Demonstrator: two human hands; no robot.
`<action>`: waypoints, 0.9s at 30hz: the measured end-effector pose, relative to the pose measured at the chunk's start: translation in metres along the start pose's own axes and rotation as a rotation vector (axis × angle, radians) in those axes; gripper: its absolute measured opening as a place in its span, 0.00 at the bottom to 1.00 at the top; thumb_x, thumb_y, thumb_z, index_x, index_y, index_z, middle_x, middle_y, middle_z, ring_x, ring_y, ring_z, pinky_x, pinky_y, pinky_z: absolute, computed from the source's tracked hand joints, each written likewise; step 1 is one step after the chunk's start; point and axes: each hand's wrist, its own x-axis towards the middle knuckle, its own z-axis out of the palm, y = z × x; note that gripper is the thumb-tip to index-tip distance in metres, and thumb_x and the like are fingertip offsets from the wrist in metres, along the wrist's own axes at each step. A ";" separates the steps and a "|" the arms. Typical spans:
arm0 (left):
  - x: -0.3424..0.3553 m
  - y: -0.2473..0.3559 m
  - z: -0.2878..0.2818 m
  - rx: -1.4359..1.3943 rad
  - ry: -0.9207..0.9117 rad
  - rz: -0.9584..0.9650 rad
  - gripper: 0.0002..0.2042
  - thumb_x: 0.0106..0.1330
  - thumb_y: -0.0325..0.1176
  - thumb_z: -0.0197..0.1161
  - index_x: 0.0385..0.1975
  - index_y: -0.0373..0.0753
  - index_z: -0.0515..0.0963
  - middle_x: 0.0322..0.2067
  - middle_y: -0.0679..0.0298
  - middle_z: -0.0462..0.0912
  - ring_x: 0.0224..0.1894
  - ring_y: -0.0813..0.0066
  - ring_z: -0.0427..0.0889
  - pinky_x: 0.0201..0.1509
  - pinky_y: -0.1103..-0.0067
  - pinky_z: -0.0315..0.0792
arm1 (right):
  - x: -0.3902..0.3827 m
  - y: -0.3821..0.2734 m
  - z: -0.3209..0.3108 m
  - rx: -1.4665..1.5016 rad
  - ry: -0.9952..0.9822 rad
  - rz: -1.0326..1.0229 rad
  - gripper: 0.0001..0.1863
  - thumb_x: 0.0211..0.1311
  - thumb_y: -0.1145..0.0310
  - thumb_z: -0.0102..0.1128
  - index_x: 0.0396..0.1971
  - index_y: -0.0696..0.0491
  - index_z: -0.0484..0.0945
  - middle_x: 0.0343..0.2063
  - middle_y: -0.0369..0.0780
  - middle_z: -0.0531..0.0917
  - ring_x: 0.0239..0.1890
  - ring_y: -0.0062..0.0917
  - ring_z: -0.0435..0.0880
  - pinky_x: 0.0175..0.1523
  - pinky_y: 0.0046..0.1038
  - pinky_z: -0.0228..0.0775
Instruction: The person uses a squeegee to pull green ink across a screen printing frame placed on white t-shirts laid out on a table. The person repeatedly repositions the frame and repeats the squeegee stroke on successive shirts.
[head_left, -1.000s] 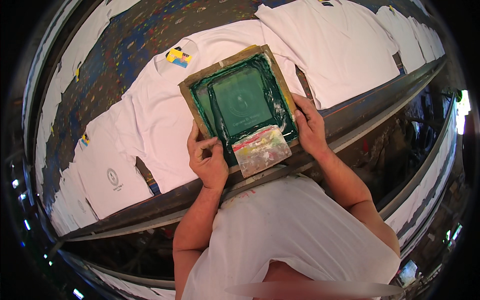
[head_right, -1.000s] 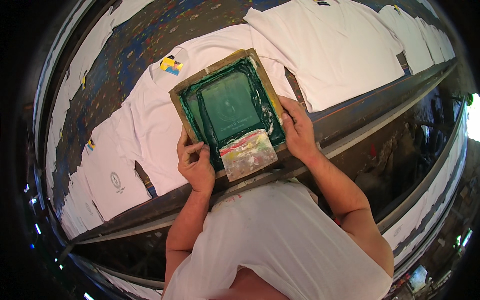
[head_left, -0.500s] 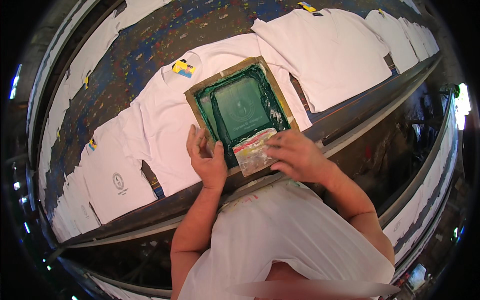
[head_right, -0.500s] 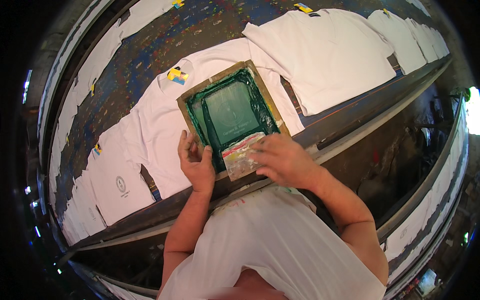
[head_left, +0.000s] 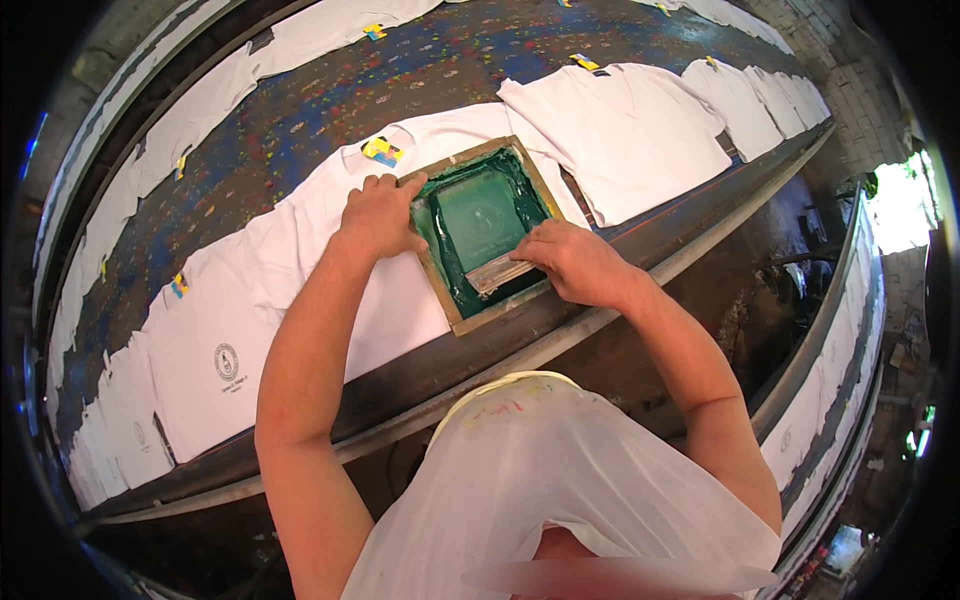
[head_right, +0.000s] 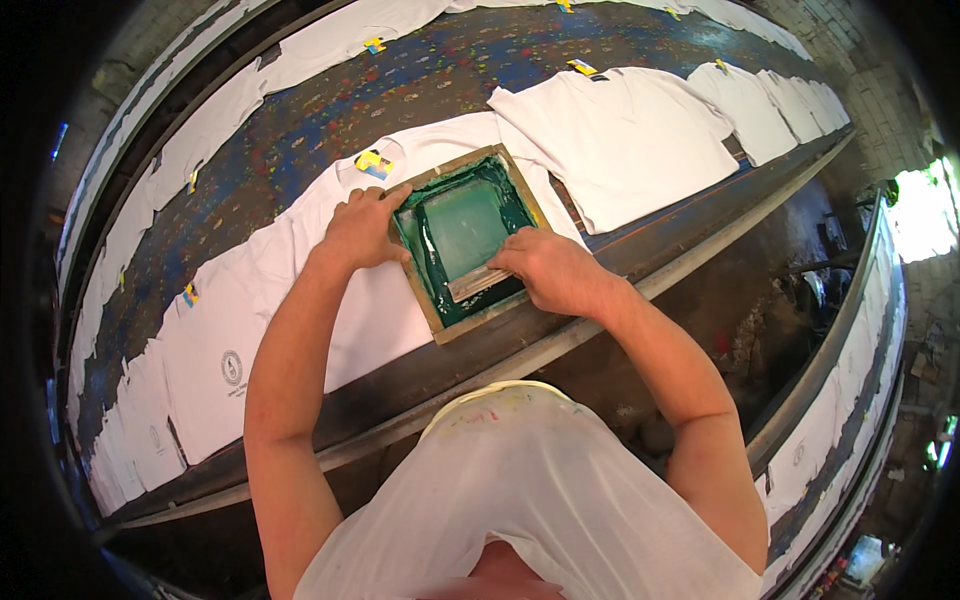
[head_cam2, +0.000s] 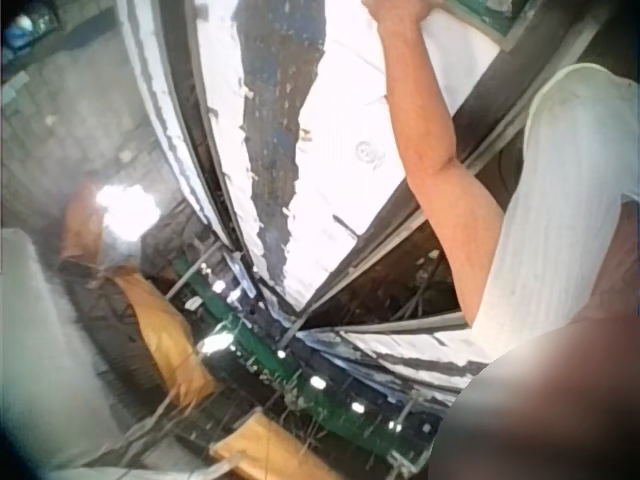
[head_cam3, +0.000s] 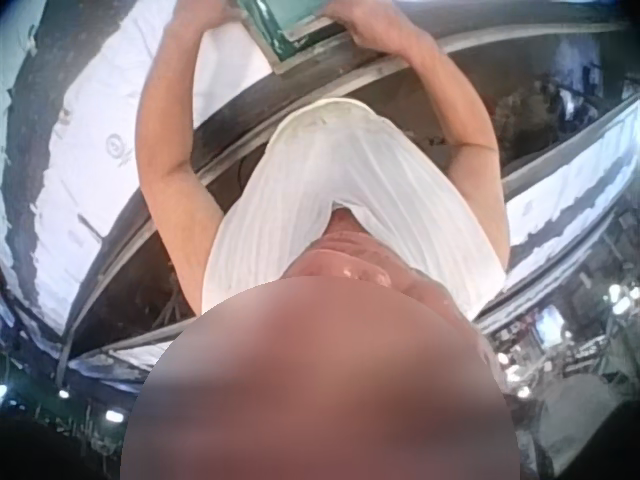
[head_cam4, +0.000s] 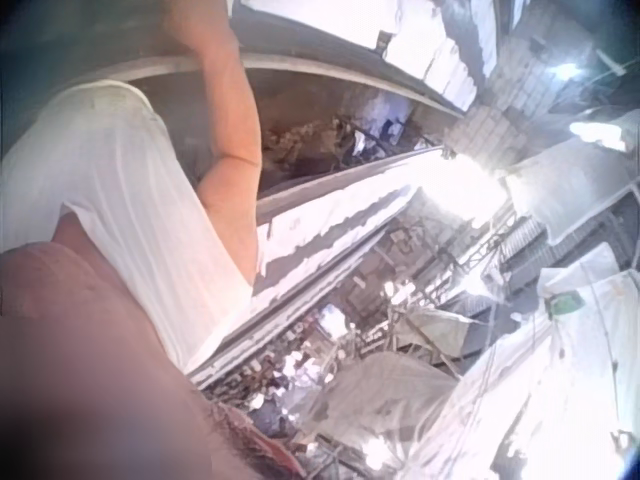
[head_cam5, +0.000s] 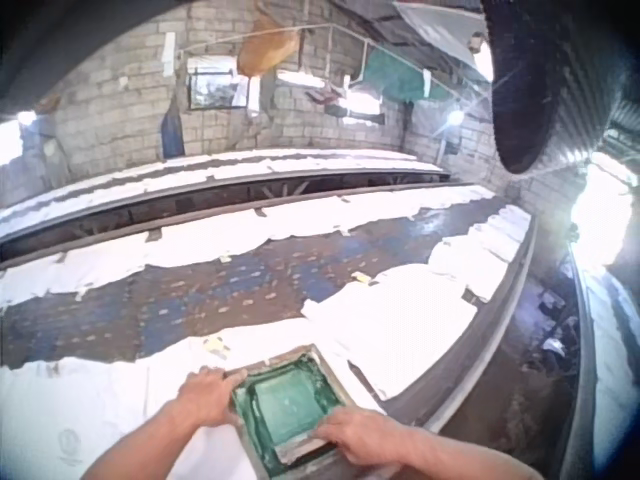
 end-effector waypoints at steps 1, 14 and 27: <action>0.001 0.002 -0.002 0.026 -0.033 -0.024 0.58 0.50 0.49 0.93 0.85 0.54 0.70 0.68 0.50 0.82 0.73 0.49 0.77 0.73 0.56 0.76 | -0.001 -0.001 0.001 0.012 -0.002 0.010 0.20 0.63 0.84 0.66 0.54 0.56 0.90 0.48 0.46 0.90 0.57 0.46 0.88 0.62 0.44 0.82; 0.009 0.028 -0.011 0.060 -0.103 -0.207 0.54 0.50 0.41 0.95 0.83 0.63 0.73 0.68 0.57 0.84 0.73 0.55 0.80 0.73 0.55 0.76 | 0.051 0.051 -0.010 -0.021 -0.009 0.003 0.19 0.68 0.81 0.64 0.56 0.53 0.88 0.47 0.47 0.91 0.54 0.47 0.90 0.60 0.46 0.82; 0.007 0.029 0.003 -0.017 -0.004 -0.283 0.55 0.44 0.32 0.94 0.80 0.65 0.77 0.67 0.63 0.83 0.70 0.57 0.83 0.74 0.58 0.77 | 0.099 0.096 0.012 -0.027 0.126 -0.229 0.24 0.57 0.80 0.69 0.55 0.50 0.90 0.44 0.44 0.92 0.52 0.47 0.91 0.61 0.48 0.83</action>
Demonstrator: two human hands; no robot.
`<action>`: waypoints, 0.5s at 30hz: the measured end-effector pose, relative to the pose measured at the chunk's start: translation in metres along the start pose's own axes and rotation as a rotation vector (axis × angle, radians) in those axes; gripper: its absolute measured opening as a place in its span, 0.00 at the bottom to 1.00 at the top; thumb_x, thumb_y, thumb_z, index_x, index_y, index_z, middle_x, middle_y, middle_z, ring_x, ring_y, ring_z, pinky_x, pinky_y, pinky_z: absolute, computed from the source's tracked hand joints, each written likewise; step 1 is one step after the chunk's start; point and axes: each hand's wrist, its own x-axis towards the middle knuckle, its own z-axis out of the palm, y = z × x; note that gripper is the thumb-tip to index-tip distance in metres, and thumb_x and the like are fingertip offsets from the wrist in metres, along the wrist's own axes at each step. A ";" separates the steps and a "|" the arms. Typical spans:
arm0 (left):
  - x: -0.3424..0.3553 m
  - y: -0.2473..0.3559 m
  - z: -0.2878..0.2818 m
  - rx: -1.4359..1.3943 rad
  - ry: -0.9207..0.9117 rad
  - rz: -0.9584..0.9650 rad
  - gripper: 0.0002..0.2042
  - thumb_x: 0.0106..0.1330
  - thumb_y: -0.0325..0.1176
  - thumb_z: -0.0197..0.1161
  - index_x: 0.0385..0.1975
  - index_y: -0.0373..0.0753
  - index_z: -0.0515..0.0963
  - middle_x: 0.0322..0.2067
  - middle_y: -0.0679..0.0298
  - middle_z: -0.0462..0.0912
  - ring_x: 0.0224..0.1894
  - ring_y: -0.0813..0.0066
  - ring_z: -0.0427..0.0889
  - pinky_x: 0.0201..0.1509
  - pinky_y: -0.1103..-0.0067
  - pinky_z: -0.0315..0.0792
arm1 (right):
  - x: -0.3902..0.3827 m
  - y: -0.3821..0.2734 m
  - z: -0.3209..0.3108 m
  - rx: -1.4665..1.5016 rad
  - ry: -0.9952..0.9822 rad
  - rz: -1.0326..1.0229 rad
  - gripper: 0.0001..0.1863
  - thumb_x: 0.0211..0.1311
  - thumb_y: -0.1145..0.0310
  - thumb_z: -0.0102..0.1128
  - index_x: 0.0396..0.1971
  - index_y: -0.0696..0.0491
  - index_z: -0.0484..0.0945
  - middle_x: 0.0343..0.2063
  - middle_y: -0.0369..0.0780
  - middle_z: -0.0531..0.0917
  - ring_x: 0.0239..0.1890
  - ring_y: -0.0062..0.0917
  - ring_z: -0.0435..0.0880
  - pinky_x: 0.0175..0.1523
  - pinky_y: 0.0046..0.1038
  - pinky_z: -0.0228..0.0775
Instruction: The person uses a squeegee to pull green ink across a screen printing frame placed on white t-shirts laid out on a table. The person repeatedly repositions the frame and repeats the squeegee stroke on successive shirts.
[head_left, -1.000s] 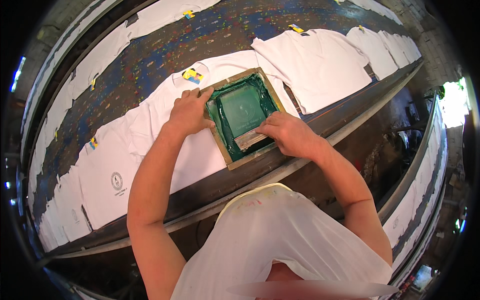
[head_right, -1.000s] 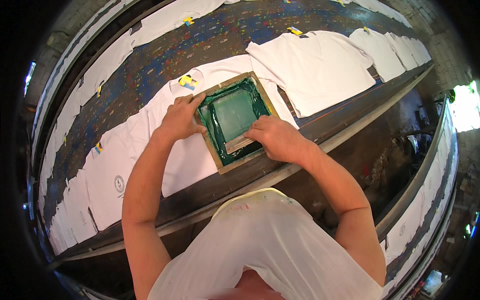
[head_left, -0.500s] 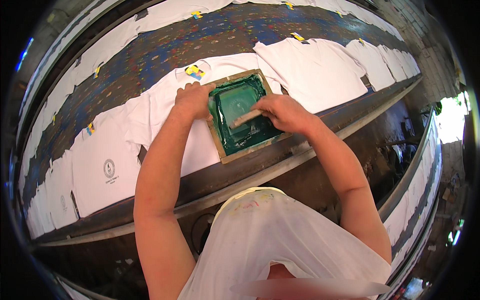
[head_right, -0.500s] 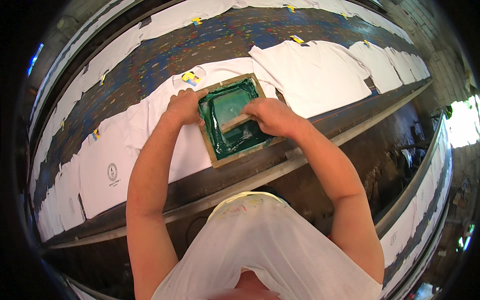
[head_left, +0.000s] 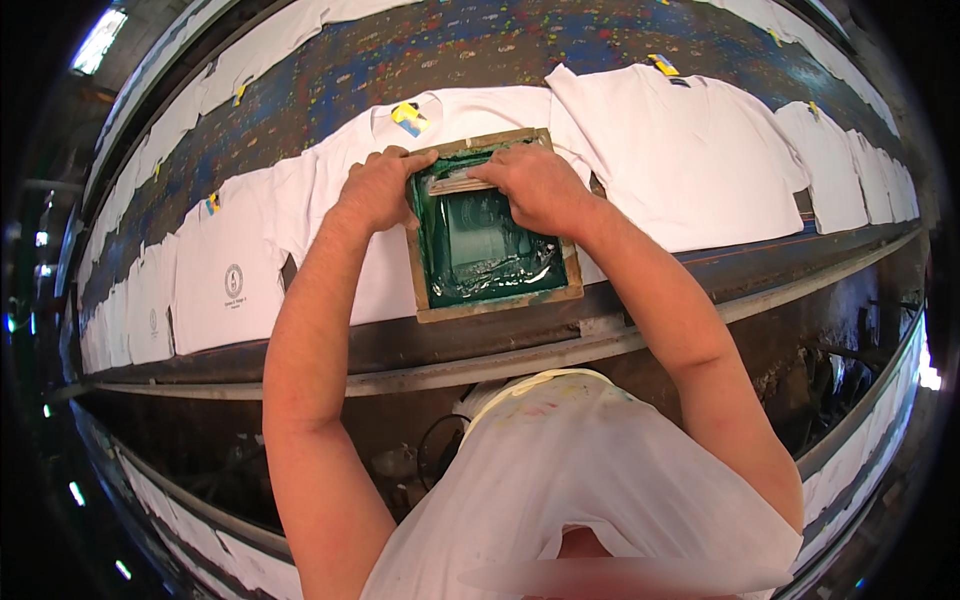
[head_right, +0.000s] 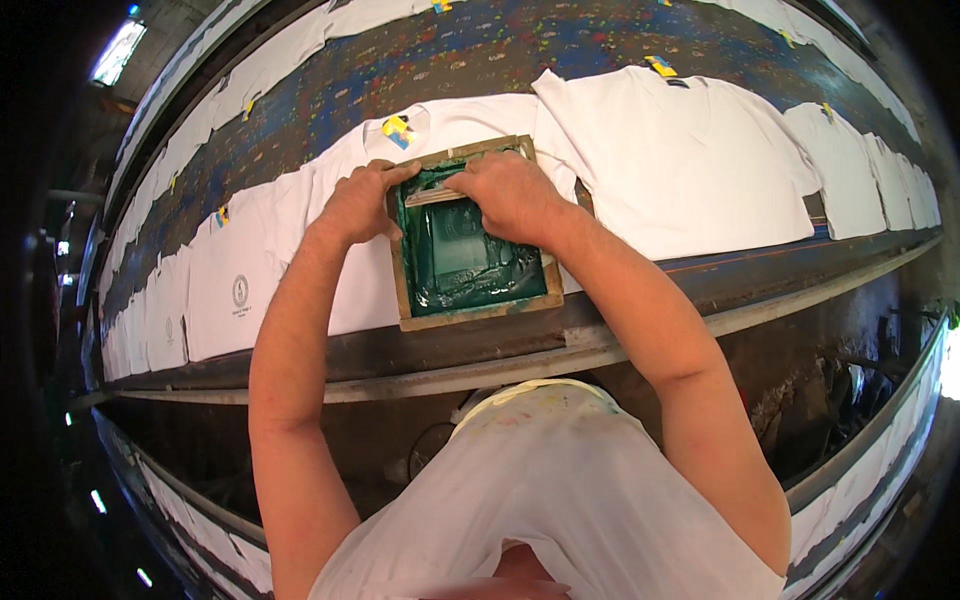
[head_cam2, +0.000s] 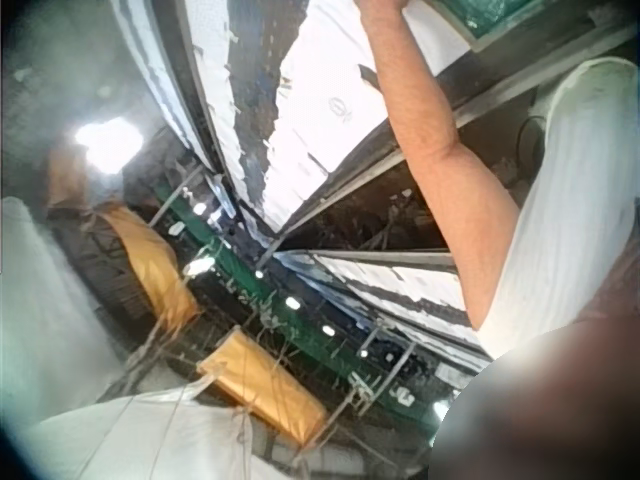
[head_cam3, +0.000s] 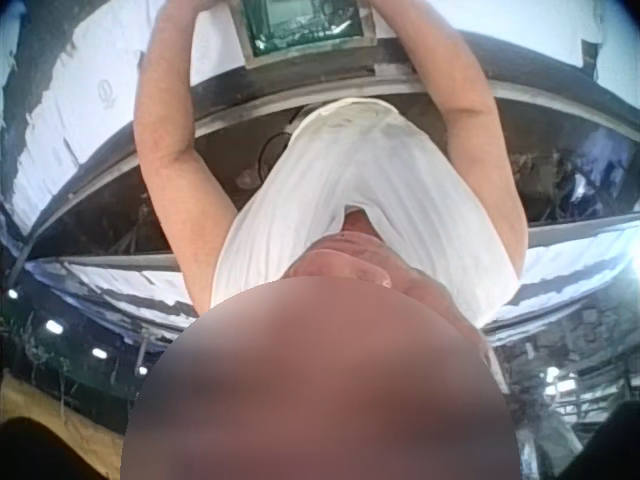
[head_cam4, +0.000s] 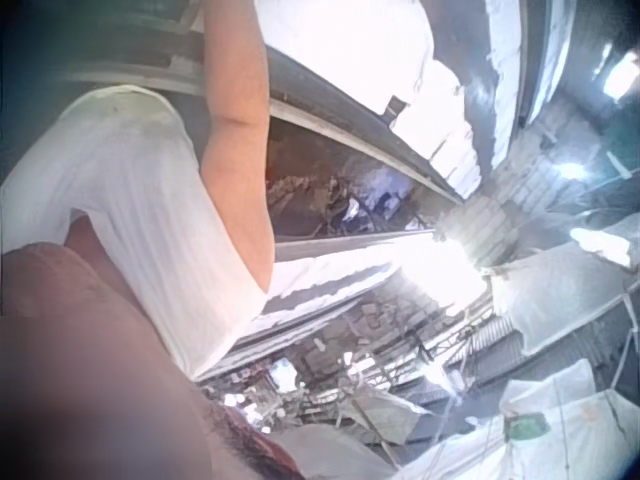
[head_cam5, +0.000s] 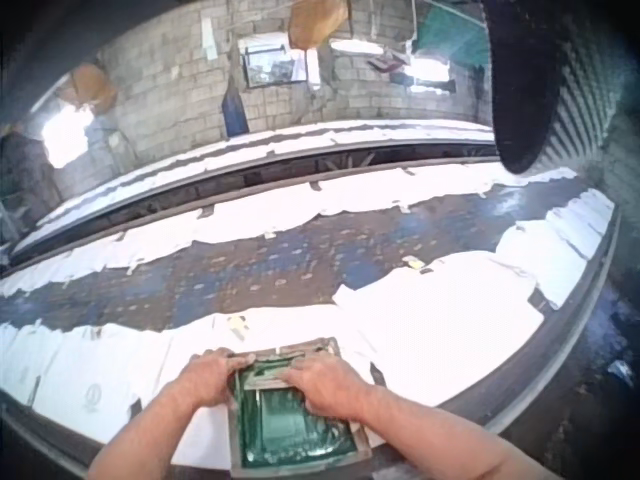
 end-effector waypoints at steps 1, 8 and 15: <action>0.000 0.000 0.002 -0.005 0.006 -0.002 0.55 0.45 0.32 0.94 0.80 0.65 0.77 0.67 0.63 0.83 0.70 0.57 0.83 0.74 0.58 0.76 | -0.005 -0.001 0.001 -0.004 -0.003 -0.032 0.24 0.55 0.79 0.71 0.54 0.49 0.90 0.42 0.44 0.92 0.51 0.46 0.91 0.61 0.47 0.83; -0.004 0.001 0.002 -0.015 0.033 0.004 0.54 0.45 0.31 0.93 0.80 0.63 0.78 0.70 0.62 0.82 0.72 0.56 0.81 0.75 0.58 0.75 | -0.062 -0.034 0.005 0.013 -0.044 -0.156 0.24 0.57 0.75 0.70 0.56 0.52 0.88 0.46 0.42 0.90 0.49 0.39 0.88 0.56 0.42 0.79; -0.005 -0.001 0.003 -0.042 0.046 0.018 0.55 0.44 0.31 0.94 0.80 0.63 0.78 0.71 0.61 0.81 0.72 0.55 0.81 0.75 0.57 0.75 | -0.095 -0.076 -0.008 0.046 -0.066 -0.173 0.17 0.65 0.71 0.67 0.54 0.52 0.88 0.41 0.41 0.90 0.46 0.37 0.90 0.52 0.40 0.79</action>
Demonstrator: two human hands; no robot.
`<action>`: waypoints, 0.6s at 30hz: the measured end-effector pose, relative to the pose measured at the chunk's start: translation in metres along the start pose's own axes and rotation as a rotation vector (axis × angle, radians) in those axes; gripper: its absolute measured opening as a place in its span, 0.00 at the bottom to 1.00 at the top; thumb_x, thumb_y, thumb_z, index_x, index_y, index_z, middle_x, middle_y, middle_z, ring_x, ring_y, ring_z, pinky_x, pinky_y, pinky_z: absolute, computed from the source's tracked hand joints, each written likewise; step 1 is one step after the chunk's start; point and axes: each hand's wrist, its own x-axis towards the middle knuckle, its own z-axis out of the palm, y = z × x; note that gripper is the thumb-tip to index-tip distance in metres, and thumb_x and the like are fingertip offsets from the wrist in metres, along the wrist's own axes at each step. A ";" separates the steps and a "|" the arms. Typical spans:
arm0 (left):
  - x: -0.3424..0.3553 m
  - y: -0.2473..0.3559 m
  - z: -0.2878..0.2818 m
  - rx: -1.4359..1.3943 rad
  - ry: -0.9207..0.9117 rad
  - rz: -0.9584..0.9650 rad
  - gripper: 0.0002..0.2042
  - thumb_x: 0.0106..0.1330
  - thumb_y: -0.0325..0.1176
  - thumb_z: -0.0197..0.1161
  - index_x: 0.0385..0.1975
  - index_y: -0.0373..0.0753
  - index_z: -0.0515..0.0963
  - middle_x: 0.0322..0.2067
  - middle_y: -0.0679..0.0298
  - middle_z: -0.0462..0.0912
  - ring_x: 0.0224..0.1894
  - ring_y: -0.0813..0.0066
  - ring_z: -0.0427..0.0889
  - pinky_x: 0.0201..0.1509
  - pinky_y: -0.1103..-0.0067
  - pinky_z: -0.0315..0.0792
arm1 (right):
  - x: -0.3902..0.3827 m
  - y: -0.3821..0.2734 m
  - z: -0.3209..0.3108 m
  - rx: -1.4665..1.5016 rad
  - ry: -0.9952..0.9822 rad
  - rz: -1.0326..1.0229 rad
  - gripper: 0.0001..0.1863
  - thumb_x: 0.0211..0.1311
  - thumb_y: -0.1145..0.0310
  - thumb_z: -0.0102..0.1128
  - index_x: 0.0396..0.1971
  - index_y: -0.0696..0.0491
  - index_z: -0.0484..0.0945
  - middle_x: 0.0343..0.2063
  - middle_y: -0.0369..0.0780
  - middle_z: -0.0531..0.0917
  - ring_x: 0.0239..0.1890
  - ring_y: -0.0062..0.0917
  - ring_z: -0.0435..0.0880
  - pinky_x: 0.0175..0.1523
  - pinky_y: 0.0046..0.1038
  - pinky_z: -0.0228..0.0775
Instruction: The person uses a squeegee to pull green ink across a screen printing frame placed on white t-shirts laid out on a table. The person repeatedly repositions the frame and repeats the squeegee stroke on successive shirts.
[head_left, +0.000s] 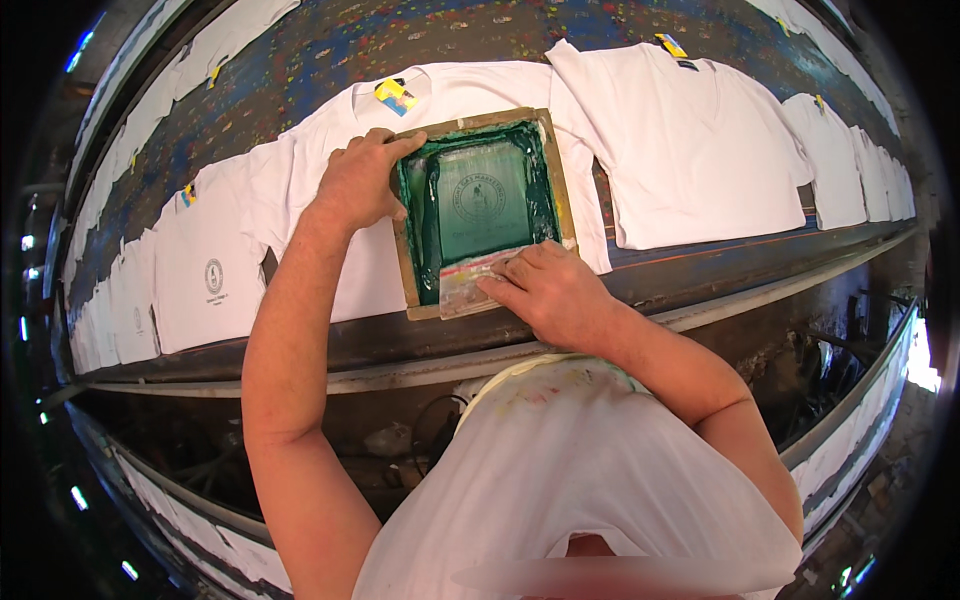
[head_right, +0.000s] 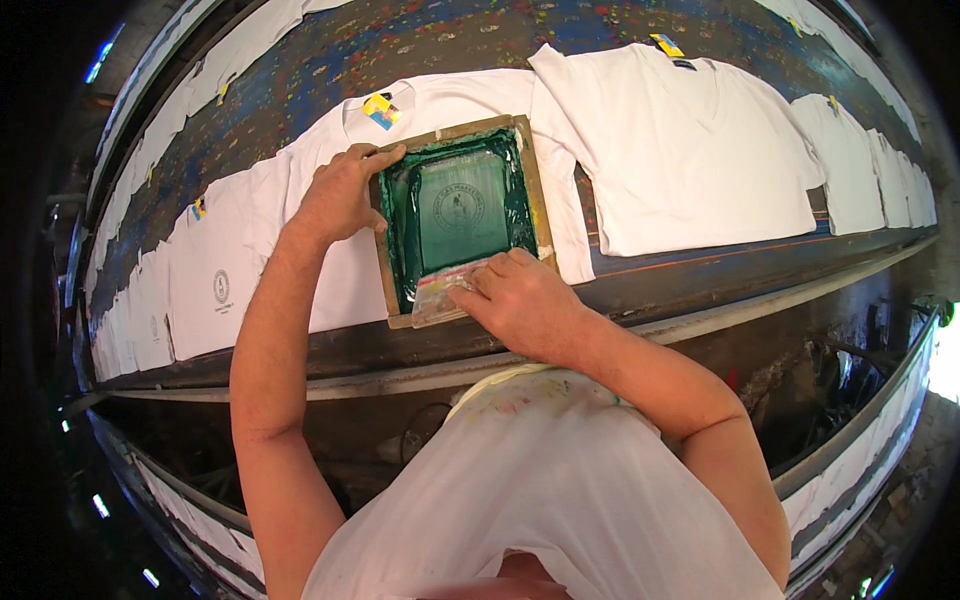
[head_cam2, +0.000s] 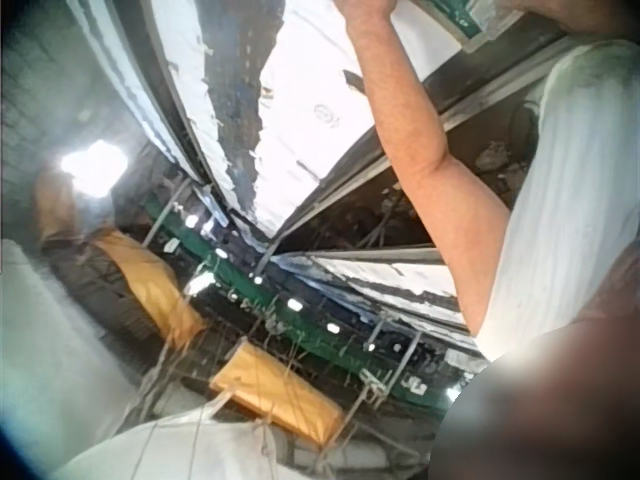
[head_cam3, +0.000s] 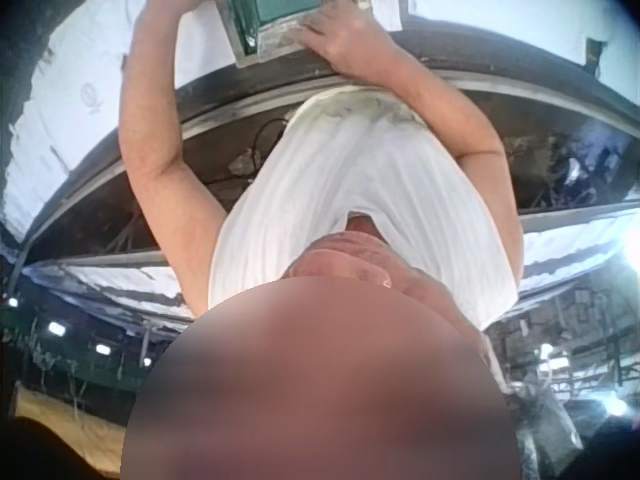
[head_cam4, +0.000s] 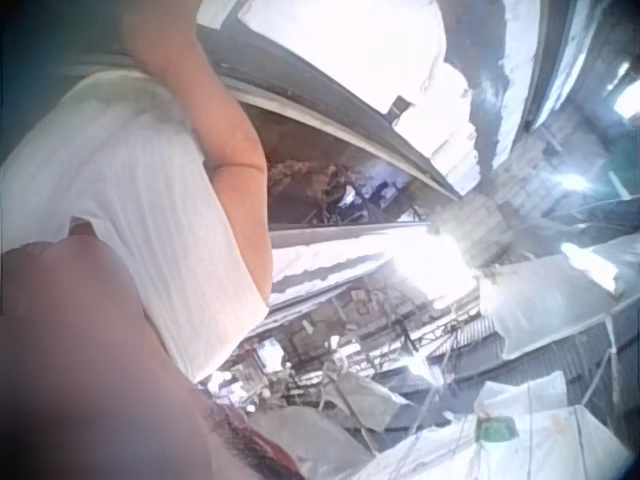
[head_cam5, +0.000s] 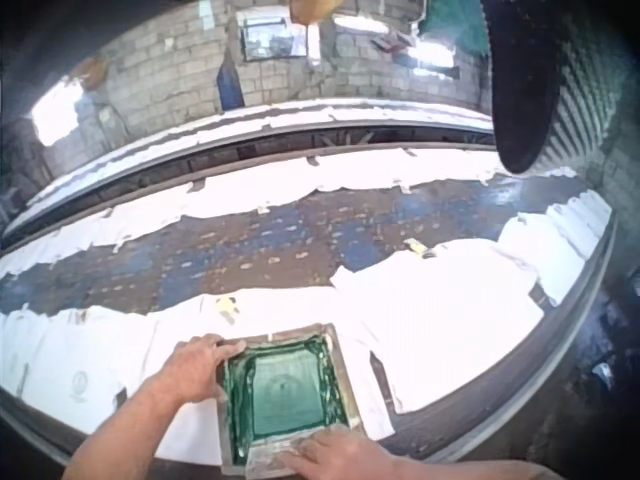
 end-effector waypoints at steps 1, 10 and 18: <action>0.000 0.000 -0.001 0.013 0.001 -0.001 0.55 0.44 0.32 0.94 0.80 0.63 0.78 0.70 0.61 0.81 0.72 0.55 0.82 0.75 0.57 0.75 | 0.001 0.004 -0.007 0.045 -0.036 0.012 0.18 0.64 0.73 0.67 0.54 0.52 0.88 0.41 0.42 0.90 0.47 0.39 0.90 0.53 0.42 0.79; 0.000 0.005 -0.003 0.005 -0.017 -0.019 0.55 0.43 0.29 0.93 0.79 0.60 0.78 0.69 0.61 0.81 0.71 0.54 0.82 0.72 0.56 0.76 | 0.086 0.105 -0.020 0.107 -0.097 0.217 0.23 0.64 0.81 0.64 0.59 0.53 0.88 0.49 0.48 0.91 0.55 0.51 0.88 0.61 0.50 0.81; -0.001 0.001 0.004 0.010 0.036 0.013 0.50 0.49 0.32 0.92 0.78 0.61 0.79 0.64 0.59 0.84 0.68 0.55 0.84 0.71 0.54 0.77 | 0.031 0.043 -0.007 0.034 -0.022 0.097 0.27 0.52 0.80 0.71 0.56 0.51 0.89 0.49 0.43 0.92 0.53 0.43 0.90 0.60 0.45 0.84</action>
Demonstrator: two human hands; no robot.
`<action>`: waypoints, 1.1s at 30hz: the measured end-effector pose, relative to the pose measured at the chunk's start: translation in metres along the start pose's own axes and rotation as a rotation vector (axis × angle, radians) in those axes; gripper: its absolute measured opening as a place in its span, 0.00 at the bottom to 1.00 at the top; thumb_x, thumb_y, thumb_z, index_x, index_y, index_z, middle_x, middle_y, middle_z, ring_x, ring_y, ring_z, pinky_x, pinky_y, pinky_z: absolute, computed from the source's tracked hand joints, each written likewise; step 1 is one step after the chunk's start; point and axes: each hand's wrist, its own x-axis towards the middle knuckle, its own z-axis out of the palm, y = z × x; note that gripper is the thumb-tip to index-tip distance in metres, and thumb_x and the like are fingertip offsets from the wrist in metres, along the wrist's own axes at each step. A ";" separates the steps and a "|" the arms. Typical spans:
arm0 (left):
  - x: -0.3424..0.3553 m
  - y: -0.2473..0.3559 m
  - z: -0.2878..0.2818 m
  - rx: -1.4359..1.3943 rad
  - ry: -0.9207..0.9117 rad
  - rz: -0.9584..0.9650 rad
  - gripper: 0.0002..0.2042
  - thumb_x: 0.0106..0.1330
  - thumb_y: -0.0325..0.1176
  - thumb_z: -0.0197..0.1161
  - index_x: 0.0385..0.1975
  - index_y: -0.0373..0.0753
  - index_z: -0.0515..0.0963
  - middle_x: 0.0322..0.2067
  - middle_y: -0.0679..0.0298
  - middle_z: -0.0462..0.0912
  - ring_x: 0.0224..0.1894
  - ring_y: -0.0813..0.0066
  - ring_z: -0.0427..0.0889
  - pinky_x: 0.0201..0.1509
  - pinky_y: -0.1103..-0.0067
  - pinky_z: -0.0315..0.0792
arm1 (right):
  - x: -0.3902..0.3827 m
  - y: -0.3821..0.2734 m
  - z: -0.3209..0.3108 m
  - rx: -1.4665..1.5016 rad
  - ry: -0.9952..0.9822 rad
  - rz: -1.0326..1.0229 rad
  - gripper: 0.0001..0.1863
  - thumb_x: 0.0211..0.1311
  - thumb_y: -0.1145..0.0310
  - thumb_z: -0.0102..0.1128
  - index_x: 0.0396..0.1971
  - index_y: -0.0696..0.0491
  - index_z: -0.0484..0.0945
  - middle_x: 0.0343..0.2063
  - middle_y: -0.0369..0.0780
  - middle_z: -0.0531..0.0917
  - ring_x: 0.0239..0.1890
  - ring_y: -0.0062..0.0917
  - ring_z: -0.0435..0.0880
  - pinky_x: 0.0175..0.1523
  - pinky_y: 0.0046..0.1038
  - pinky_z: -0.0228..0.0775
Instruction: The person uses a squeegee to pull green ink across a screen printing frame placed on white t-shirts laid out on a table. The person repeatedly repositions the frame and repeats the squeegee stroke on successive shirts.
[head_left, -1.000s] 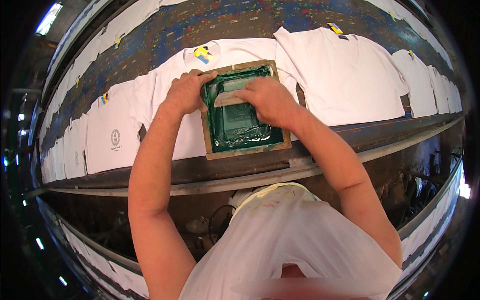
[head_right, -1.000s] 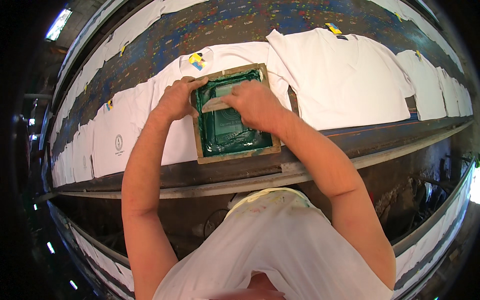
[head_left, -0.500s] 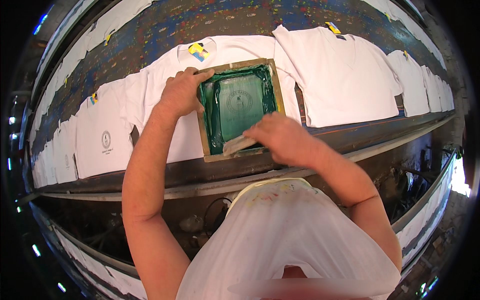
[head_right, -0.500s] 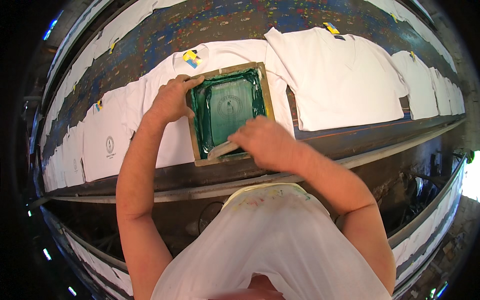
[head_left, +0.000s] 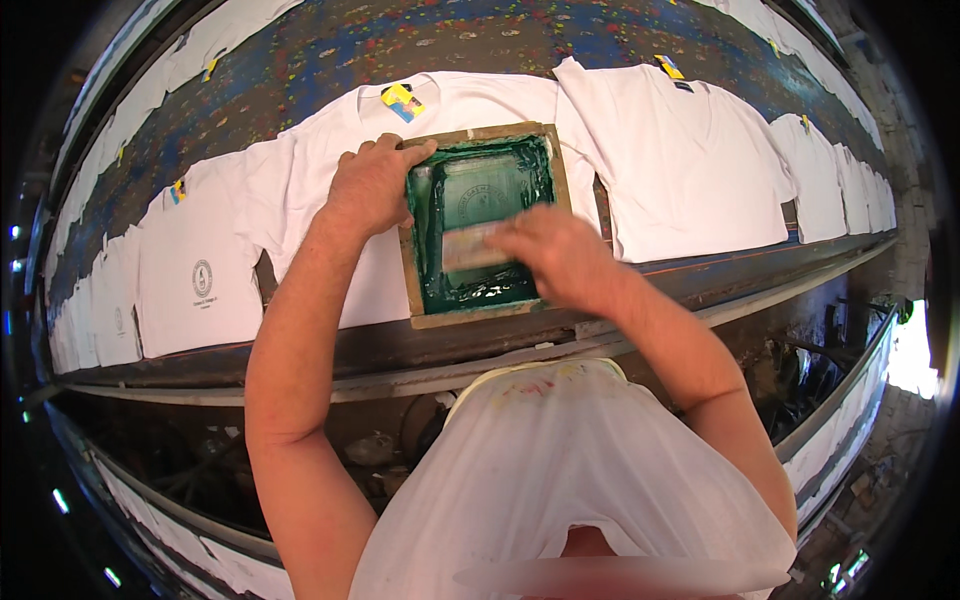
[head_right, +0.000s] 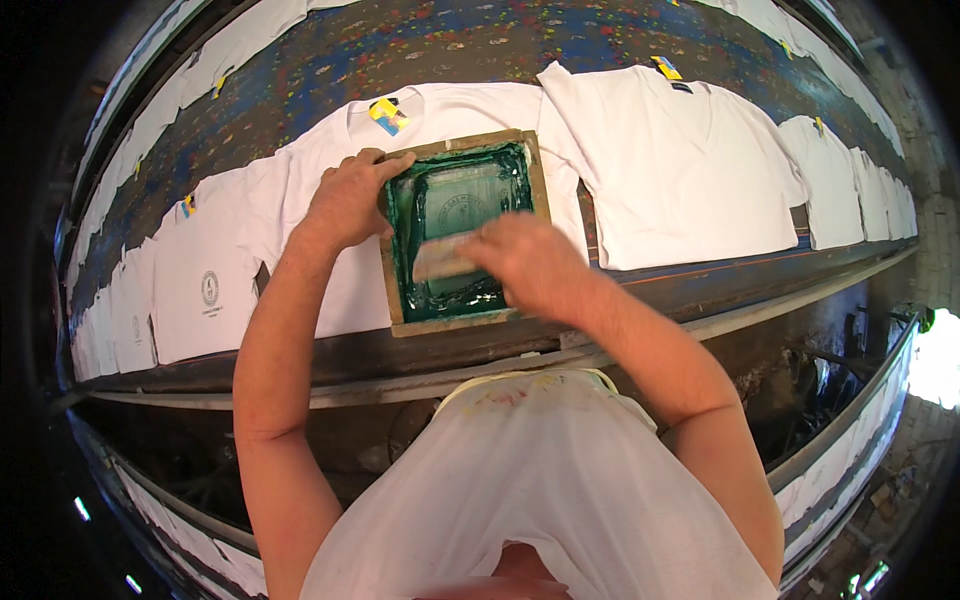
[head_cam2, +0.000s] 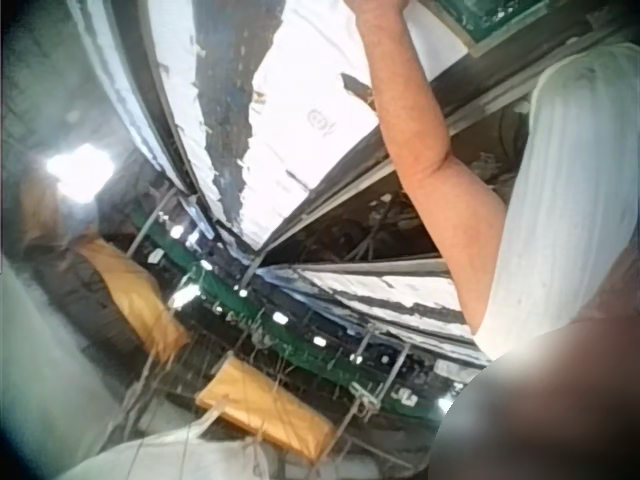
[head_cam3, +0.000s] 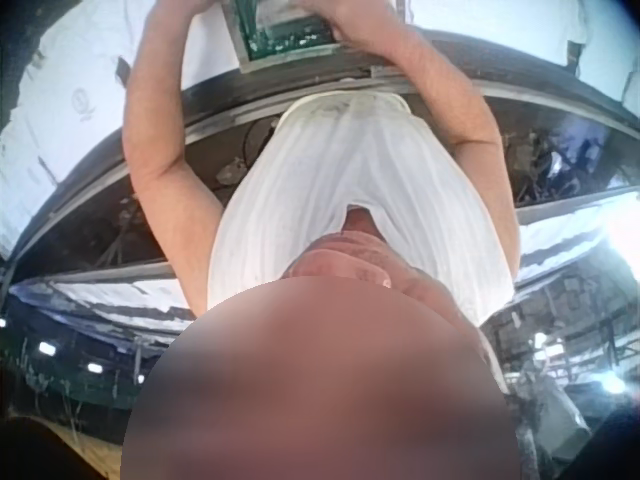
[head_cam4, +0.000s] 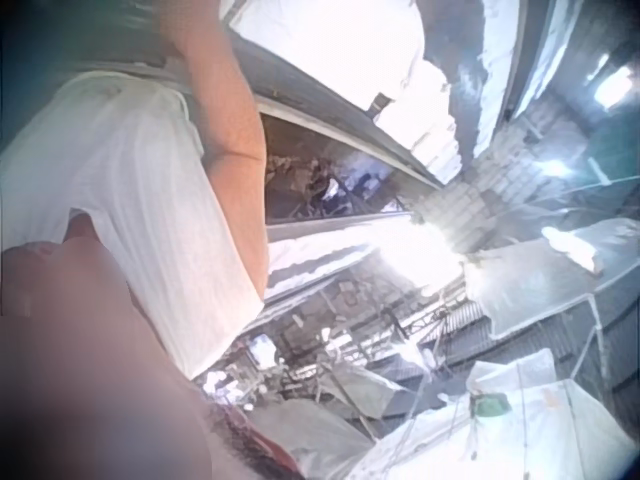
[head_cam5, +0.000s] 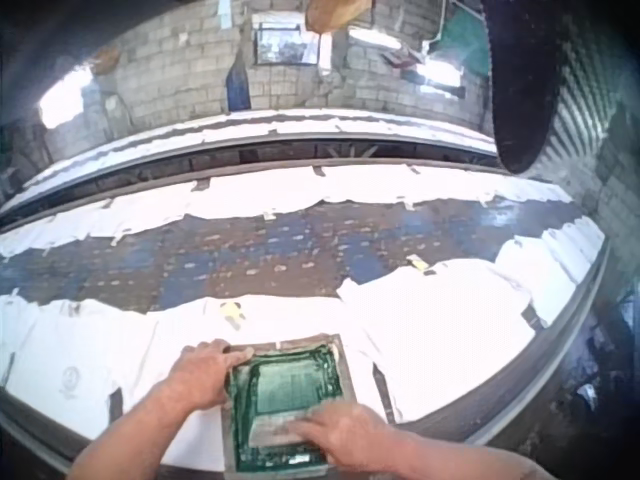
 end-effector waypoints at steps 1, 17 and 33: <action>0.000 0.000 0.000 0.006 0.010 0.011 0.49 0.49 0.32 0.92 0.78 0.60 0.79 0.64 0.59 0.84 0.69 0.55 0.84 0.71 0.54 0.77 | -0.010 -0.011 0.000 -0.014 -0.030 -0.028 0.27 0.52 0.79 0.72 0.56 0.51 0.88 0.48 0.43 0.92 0.52 0.41 0.90 0.61 0.43 0.84; 0.002 0.001 -0.004 -0.006 -0.051 -0.032 0.55 0.42 0.30 0.94 0.79 0.61 0.78 0.70 0.59 0.81 0.71 0.53 0.83 0.74 0.57 0.78 | 0.080 0.069 -0.010 0.077 0.015 0.138 0.24 0.59 0.82 0.64 0.55 0.48 0.92 0.45 0.45 0.93 0.55 0.46 0.90 0.60 0.48 0.82; -0.036 -0.003 0.028 -0.338 0.255 -0.180 0.47 0.50 0.22 0.89 0.77 0.49 0.81 0.72 0.53 0.82 0.68 0.53 0.85 0.73 0.60 0.80 | -0.027 -0.041 -0.002 -0.010 -0.017 0.064 0.24 0.56 0.77 0.72 0.55 0.49 0.91 0.43 0.41 0.91 0.48 0.36 0.89 0.56 0.38 0.83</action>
